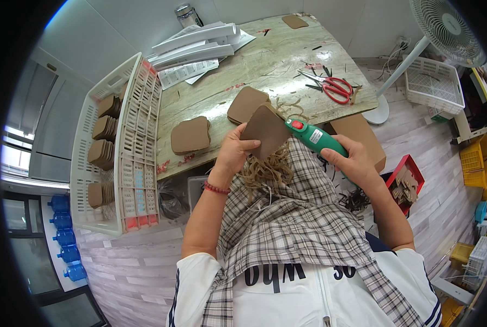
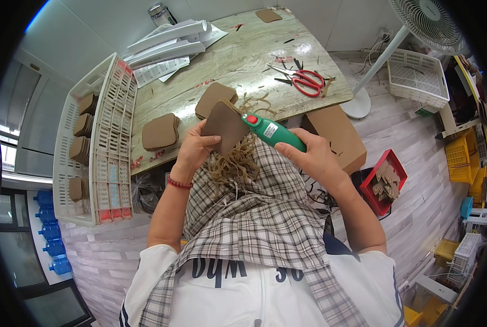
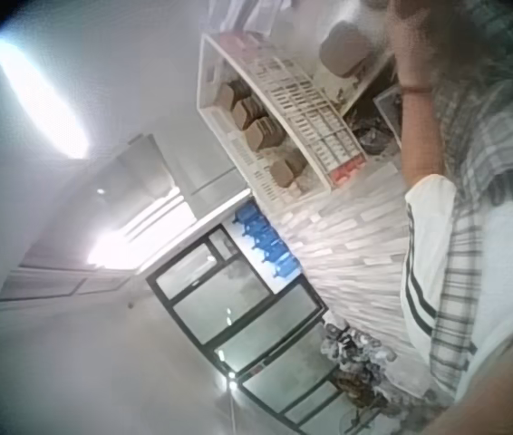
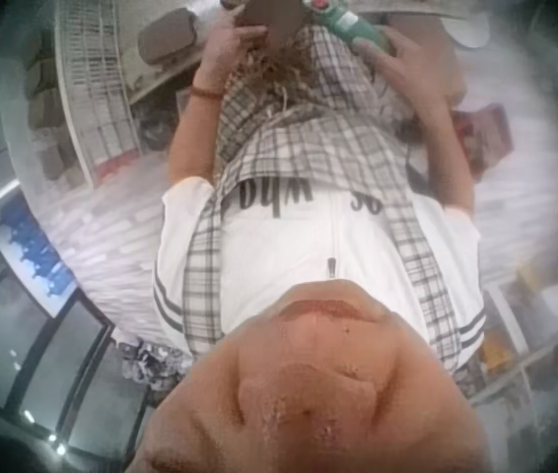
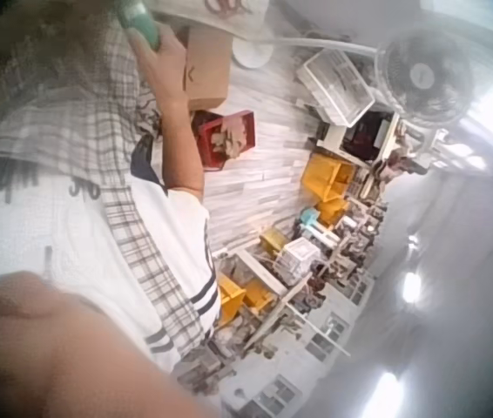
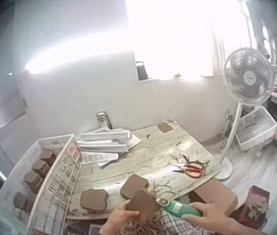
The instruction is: The person uses a green hot glue gun to apply glue to the edges of small brown cardboard pieces and presses them together. They handle the pieces one at a time, occasionally using red scissors to trim excess material, and place finished assemblies into a white plastic basket on the table.
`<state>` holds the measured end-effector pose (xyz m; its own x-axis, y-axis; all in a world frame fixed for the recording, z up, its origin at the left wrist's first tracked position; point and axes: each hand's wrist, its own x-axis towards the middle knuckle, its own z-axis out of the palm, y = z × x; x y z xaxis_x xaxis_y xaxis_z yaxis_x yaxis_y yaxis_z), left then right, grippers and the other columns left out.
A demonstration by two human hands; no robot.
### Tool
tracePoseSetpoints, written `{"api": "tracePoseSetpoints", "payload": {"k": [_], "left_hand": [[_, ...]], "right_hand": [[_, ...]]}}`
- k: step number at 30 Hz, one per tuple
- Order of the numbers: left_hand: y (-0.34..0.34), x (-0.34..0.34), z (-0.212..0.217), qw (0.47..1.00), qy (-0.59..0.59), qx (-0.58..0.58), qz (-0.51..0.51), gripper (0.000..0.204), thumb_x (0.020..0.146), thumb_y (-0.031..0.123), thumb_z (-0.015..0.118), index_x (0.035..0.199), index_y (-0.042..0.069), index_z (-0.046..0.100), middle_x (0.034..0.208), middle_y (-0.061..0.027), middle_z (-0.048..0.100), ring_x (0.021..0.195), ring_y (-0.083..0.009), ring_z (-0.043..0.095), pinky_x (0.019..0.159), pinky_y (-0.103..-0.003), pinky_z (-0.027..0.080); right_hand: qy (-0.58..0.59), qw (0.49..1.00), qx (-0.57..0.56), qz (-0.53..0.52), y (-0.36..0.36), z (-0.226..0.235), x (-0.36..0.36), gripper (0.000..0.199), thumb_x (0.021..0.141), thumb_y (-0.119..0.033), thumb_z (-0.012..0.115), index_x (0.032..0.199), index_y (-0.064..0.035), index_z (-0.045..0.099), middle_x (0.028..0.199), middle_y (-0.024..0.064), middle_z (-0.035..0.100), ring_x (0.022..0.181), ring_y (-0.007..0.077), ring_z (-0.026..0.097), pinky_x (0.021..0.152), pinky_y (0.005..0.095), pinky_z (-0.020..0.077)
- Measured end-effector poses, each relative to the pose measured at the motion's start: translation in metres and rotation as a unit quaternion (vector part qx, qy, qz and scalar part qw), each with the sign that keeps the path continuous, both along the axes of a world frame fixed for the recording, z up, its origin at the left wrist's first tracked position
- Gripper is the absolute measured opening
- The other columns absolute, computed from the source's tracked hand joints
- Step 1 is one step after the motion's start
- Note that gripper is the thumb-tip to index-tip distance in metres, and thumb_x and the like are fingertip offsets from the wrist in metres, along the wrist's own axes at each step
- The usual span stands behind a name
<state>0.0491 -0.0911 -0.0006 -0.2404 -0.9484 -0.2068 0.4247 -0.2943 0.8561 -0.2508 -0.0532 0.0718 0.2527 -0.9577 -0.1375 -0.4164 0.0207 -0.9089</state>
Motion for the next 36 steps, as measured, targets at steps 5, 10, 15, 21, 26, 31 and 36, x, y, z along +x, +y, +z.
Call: {"api": "tracePoseSetpoints", "payload": {"k": [5, 10, 15, 21, 26, 31, 36], "left_hand": [[0.009, -0.008, 0.0, 0.998, -0.018, 0.042, -0.03, 0.051, 0.079, -0.012, 0.061, 0.128, -0.001, 0.053, 0.113, -0.0084, 0.065, 0.096, -0.0169, 0.065, 0.08, -0.03, 0.056], [0.011, -0.005, 0.003, 0.995, -0.071, 0.056, -0.048, 0.05, 0.08, -0.011, 0.059, 0.128, 0.001, 0.054, 0.112, -0.0061, 0.064, 0.097, -0.0149, 0.063, 0.082, -0.028, 0.052], [0.01, 0.015, 0.015, 0.978, -0.196, -0.025, -0.061, 0.03, 0.08, -0.009, 0.059, 0.108, 0.002, 0.058, 0.103, -0.0022, 0.063, 0.095, -0.0097, 0.057, 0.085, -0.026, 0.047], [0.008, 0.028, 0.013, 0.982, -0.16, -0.068, 0.067, 0.018, 0.079, -0.003, 0.069, 0.094, 0.004, 0.063, 0.086, -0.0013, 0.067, 0.076, -0.0086, 0.062, 0.071, -0.024, 0.051], [0.006, 0.039, 0.006, 0.993, -0.077, -0.049, 0.08, 0.012, 0.08, -0.001, 0.071, 0.091, 0.002, 0.066, 0.087, -0.0036, 0.069, 0.076, -0.0102, 0.063, 0.072, -0.025, 0.051], [0.007, 0.038, 0.007, 0.993, -0.092, -0.037, 0.066, 0.013, 0.079, -0.001, 0.071, 0.091, 0.001, 0.067, 0.086, -0.0045, 0.069, 0.075, -0.0106, 0.064, 0.07, -0.025, 0.052], [0.007, 0.033, 0.009, 0.992, -0.122, -0.019, 0.026, 0.016, 0.077, -0.002, 0.072, 0.092, 0.001, 0.068, 0.085, -0.0043, 0.07, 0.073, -0.0099, 0.064, 0.069, -0.024, 0.052]], "right_hand": [[-0.024, 1.0, 0.01, -0.016, 0.002, -0.008, 0.007, 0.04, 0.088, -0.036, 0.067, 0.106, -0.0005, 0.064, 0.07, 0.0015, 0.058, 0.061, 0.0068, 0.052, 0.056, 0.0243, 0.0435], [-0.074, 0.996, 0.04, -0.016, -0.001, -0.006, 0.011, 0.039, 0.089, -0.036, 0.067, 0.102, 0.001, 0.064, 0.069, 0.0006, 0.056, 0.06, 0.0065, 0.052, 0.054, 0.0234, 0.0435], [-0.088, 0.99, 0.105, 0.009, -0.001, -0.005, 0.003, 0.035, 0.089, -0.034, 0.066, 0.098, 0.0003, 0.064, 0.07, 0.001, 0.057, 0.059, 0.0069, 0.052, 0.054, 0.0231, 0.043], [-0.096, 0.985, 0.137, 0.038, -0.001, -0.005, 0.0, 0.037, 0.089, -0.036, 0.066, 0.097, 0.0006, 0.064, 0.07, 0.0016, 0.057, 0.058, 0.0072, 0.051, 0.053, 0.0231, 0.0421], [-0.1, 0.981, 0.15, 0.066, 0.0, -0.007, 0.001, 0.038, 0.089, -0.037, 0.067, 0.097, 0.0004, 0.065, 0.07, 0.0018, 0.058, 0.058, 0.0073, 0.051, 0.053, 0.0227, 0.0423], [-0.09, 0.981, 0.153, 0.073, 0.001, -0.008, 0.004, 0.039, 0.087, -0.036, 0.067, 0.099, 0.0007, 0.065, 0.071, 0.002, 0.059, 0.059, 0.0071, 0.052, 0.053, 0.0226, 0.0437], [-0.076, 0.982, 0.154, 0.074, 0.002, -0.007, 0.008, 0.042, 0.086, -0.037, 0.068, 0.101, 0.0022, 0.066, 0.072, 0.0023, 0.059, 0.06, 0.0073, 0.053, 0.053, 0.023, 0.0444]]}}
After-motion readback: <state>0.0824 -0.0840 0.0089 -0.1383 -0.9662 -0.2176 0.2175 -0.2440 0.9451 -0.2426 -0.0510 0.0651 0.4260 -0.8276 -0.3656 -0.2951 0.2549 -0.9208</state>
